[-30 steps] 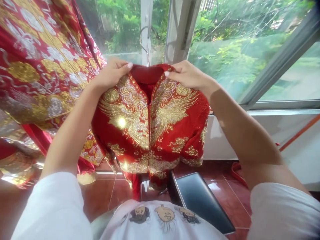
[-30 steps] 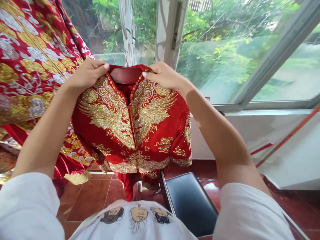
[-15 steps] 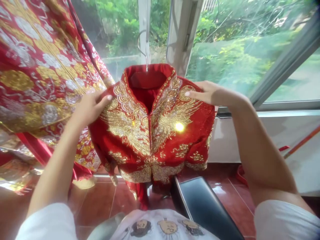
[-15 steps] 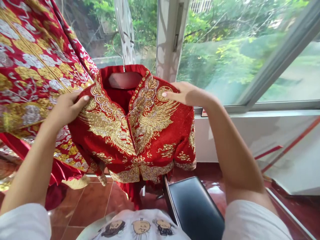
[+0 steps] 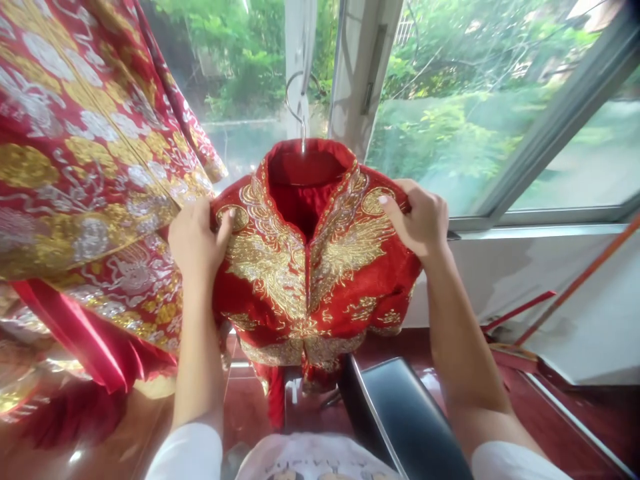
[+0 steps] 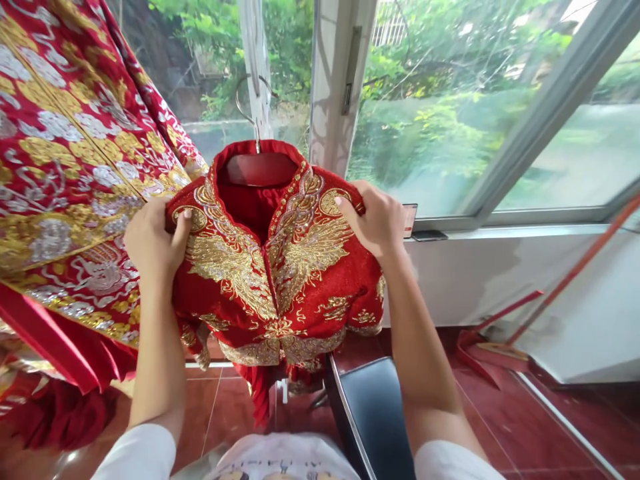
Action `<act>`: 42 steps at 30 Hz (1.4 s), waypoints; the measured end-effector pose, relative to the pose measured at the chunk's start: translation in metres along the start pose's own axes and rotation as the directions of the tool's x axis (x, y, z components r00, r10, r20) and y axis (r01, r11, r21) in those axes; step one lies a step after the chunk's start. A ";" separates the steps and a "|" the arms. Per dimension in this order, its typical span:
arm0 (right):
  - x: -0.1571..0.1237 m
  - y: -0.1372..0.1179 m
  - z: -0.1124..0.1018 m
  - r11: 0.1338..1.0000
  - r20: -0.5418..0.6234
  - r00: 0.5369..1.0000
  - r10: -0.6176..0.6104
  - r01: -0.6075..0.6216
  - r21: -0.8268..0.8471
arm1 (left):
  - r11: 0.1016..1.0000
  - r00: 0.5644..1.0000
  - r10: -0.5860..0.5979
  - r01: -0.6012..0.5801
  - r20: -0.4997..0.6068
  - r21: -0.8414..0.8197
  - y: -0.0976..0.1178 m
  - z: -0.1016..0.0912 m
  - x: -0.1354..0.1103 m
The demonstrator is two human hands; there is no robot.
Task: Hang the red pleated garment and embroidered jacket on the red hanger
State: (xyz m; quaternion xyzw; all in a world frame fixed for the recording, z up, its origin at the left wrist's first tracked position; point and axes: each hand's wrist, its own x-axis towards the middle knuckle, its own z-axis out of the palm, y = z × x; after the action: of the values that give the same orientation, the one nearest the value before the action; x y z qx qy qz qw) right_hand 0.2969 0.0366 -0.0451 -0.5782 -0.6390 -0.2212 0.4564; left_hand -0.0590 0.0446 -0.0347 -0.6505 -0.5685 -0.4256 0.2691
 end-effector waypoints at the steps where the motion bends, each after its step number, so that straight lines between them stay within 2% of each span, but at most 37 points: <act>1: 0.000 -0.001 0.001 1.000 -0.004 1.000 0.012 -0.012 -0.008 | 1.000 1.000 -0.010 0.010 -0.010 0.013 0.001 0.000 0.000; 7: 0.002 0.000 0.002 0.998 0.006 0.998 0.058 -0.058 0.021 | 0.997 1.000 -0.018 0.018 0.000 0.069 0.003 -0.003 0.002; 9: -0.002 -0.006 0.003 0.995 -0.101 0.991 0.085 -0.079 0.062 | 0.997 1.000 -0.016 0.015 0.018 0.075 0.002 -0.006 0.003; 10: -0.008 -0.013 0.003 0.993 -0.214 0.971 0.109 -0.094 0.078 | 0.997 0.999 -0.014 0.012 0.029 0.075 0.002 -0.008 0.003; 11: -0.016 -0.022 0.003 0.989 -0.350 0.927 0.138 -0.111 0.096 | 0.997 0.999 -0.011 0.008 0.043 0.075 0.002 -0.010 0.003; 12: -0.026 -0.035 0.004 0.984 -0.475 0.863 0.172 -0.125 0.128 | 0.997 0.998 -0.010 0.005 0.058 0.072 0.002 -0.012 0.004; 13: -0.038 -0.050 0.004 0.976 -0.562 0.801 0.206 -0.127 0.177 | 0.998 0.997 -0.009 0.004 0.072 0.068 0.001 -0.013 0.004; 14: -0.051 -0.067 0.005 0.958 -0.585 0.771 0.252 -0.115 0.261 | 0.998 0.997 -0.009 0.004 0.083 0.063 0.001 -0.014 0.003; 15: -0.063 -0.085 0.006 0.921 -0.534 0.790 0.299 -0.093 0.378 | 0.998 0.996 -0.011 0.006 0.090 0.059 0.002 -0.016 0.003; 17: -0.081 -0.119 0.009 0.784 -0.309 0.894 0.323 -0.071 0.616 | 0.998 0.995 -0.021 0.016 0.093 0.053 0.002 -0.017 0.002; 18: -0.087 -0.134 0.011 0.718 -0.213 0.925 0.314 -0.085 0.691 | 0.998 0.995 -0.028 0.023 0.091 0.051 0.002 -0.017 0.002; 20: -0.089 -0.154 0.015 0.632 -0.082 0.948 0.309 -0.140 0.762 | 0.998 0.996 -0.039 0.035 0.085 0.049 0.003 -0.017 0.001; 22: -0.084 -0.162 0.020 0.591 -0.020 0.936 0.353 -0.206 0.780 | 0.998 0.996 -0.044 0.041 0.079 0.046 0.004 -0.017 0.000; 25: -0.076 -0.160 0.025 0.515 0.085 0.908 0.410 -0.308 0.800 | 0.999 0.996 -0.045 0.044 0.077 0.025 0.006 -0.016 -0.002; 29: -0.075 -0.155 0.024 0.398 0.220 0.886 0.408 -0.389 0.831 | 0.998 0.996 -0.044 0.047 0.080 -0.033 0.011 -0.014 -0.003; 34: -0.084 -0.151 0.024 0.272 0.327 0.863 0.386 -0.445 0.853 | 0.997 0.994 -0.054 0.059 0.095 -0.052 0.008 -0.011 -0.002; 37: -0.100 -0.146 0.030 0.192 0.423 0.826 0.373 -0.515 0.836 | 0.996 0.994 -0.053 0.059 0.092 -0.071 0.009 -0.016 -0.004; 39: -0.113 -0.141 0.037 0.137 0.470 0.794 0.386 -0.553 0.822 | 0.998 1.000 0.004 -0.002 0.026 -0.069 0.018 -0.022 -0.012; 41: -0.127 -0.137 0.044 0.089 0.504 0.770 0.390 -0.577 0.812 | 0.986 0.988 0.154 -0.154 -0.005 -0.057 0.036 -0.026 -0.028; 42: -0.133 -0.134 0.047 0.074 0.516 0.764 0.388 -0.584 0.809 | 0.965 0.966 0.258 -0.256 0.027 -0.060 0.047 -0.026 -0.039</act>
State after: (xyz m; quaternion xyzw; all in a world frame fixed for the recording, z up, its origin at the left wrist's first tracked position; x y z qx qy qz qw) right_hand 0.1435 -0.0282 -0.1470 -0.3818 -0.4411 0.4178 0.6965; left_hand -0.0200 -0.0071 -0.0491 -0.7333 -0.4715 -0.3919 0.2938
